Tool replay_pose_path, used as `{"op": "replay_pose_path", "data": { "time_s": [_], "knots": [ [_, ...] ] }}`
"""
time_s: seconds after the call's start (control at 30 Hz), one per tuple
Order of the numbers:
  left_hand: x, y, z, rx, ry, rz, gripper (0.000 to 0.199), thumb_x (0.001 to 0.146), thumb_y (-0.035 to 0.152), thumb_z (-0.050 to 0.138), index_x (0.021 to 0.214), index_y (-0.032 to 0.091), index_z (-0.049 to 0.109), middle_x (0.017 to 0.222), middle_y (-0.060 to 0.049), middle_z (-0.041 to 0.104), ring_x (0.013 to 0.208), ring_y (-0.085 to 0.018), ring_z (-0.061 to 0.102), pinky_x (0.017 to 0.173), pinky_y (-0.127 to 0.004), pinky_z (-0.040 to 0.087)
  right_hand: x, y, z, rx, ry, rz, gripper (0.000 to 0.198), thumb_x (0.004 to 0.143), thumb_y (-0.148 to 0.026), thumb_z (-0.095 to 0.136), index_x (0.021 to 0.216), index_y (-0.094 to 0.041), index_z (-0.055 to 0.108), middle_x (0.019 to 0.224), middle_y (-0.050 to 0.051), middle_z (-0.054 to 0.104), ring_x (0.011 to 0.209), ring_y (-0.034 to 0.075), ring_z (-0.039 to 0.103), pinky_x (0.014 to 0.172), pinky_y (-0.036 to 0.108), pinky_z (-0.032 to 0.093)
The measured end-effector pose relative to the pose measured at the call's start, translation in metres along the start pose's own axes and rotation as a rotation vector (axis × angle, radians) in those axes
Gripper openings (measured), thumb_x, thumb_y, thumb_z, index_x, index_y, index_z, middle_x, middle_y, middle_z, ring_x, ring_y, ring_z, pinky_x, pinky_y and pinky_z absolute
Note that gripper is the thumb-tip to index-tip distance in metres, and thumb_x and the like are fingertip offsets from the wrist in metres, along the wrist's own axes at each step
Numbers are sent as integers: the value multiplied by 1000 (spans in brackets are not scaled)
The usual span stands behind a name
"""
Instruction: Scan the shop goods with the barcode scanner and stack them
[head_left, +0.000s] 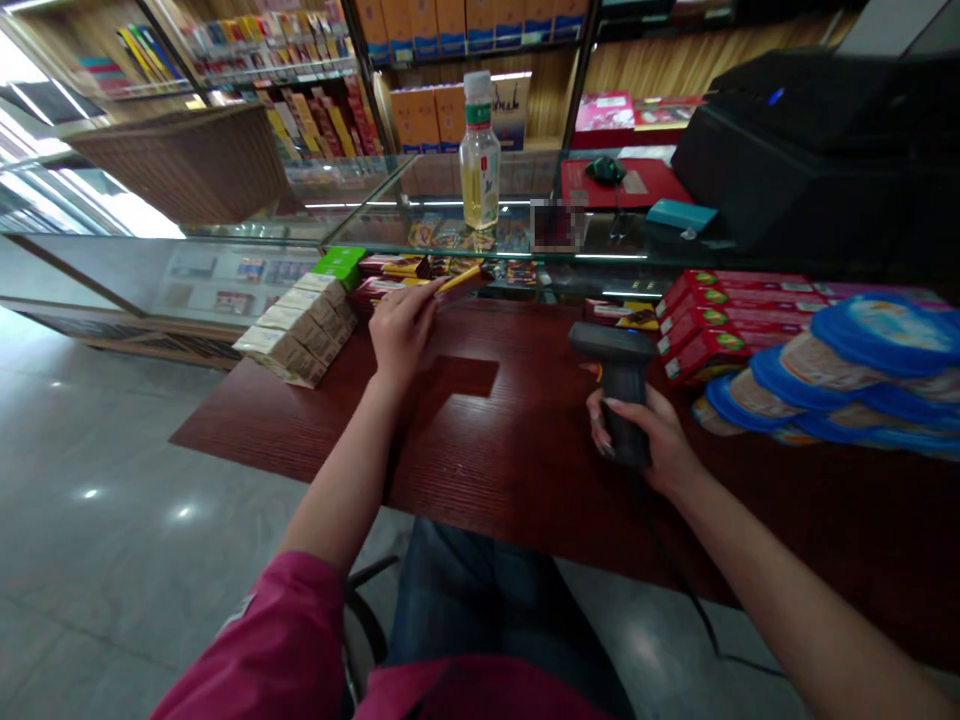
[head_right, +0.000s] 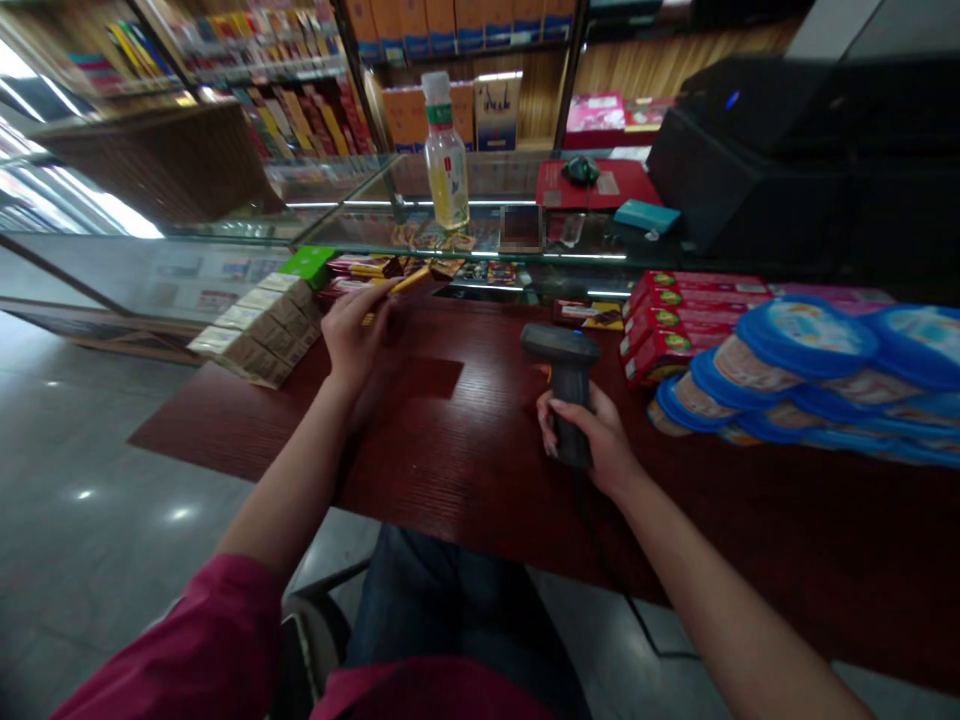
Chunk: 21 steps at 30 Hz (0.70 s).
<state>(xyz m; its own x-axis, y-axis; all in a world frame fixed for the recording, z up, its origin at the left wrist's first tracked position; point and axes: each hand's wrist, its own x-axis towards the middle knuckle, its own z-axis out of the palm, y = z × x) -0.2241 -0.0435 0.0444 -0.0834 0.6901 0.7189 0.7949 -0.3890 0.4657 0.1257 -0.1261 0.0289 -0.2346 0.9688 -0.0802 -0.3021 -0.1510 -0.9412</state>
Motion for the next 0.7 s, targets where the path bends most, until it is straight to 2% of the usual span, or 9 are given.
{"op": "replay_pose_path", "data": {
  "time_s": [0.1, 0.2, 0.27, 0.53, 0.7],
  "knots": [
    [-15, 20, 35, -330, -100, -212, 29, 100, 35, 76, 124, 22, 85, 121, -7, 85, 110, -26, 81, 99, -35, 62, -5, -2, 0, -68, -31, -48, 37, 80, -40, 86, 104, -24, 63, 74, -3, 66, 47, 12, 55, 41, 26, 49],
    [-30, 30, 64, -538, -289, -419, 28, 95, 36, 81, 116, 19, 87, 113, -8, 87, 102, -27, 82, 88, -33, 62, -10, -5, 1, -151, -60, -58, 37, 83, -43, 88, 103, -23, 63, 76, -2, 68, 49, 11, 56, 44, 25, 50],
    [-36, 33, 75, -591, -346, -498, 27, 94, 36, 82, 113, 19, 88, 110, -8, 87, 98, -26, 82, 84, -32, 61, -13, -5, 3, -194, -84, -44, 40, 84, -48, 89, 101, -23, 64, 76, -1, 69, 50, 11, 55, 44, 25, 49],
    [-39, 36, 78, -576, -358, -536, 27, 91, 41, 84, 109, 22, 89, 102, -8, 88, 89, -24, 81, 75, -29, 58, -10, 9, 7, -316, -160, 37, 51, 81, -62, 90, 100, -22, 65, 71, 0, 69, 46, 11, 53, 39, 24, 46],
    [-38, 42, 75, -549, -355, -521, 21, 92, 37, 83, 106, 22, 90, 105, -8, 88, 95, -24, 82, 79, -30, 59, -6, 15, 4, -352, -170, 18, 54, 78, -66, 90, 96, -22, 63, 68, 0, 69, 42, 11, 51, 36, 25, 45]
  ]
}}
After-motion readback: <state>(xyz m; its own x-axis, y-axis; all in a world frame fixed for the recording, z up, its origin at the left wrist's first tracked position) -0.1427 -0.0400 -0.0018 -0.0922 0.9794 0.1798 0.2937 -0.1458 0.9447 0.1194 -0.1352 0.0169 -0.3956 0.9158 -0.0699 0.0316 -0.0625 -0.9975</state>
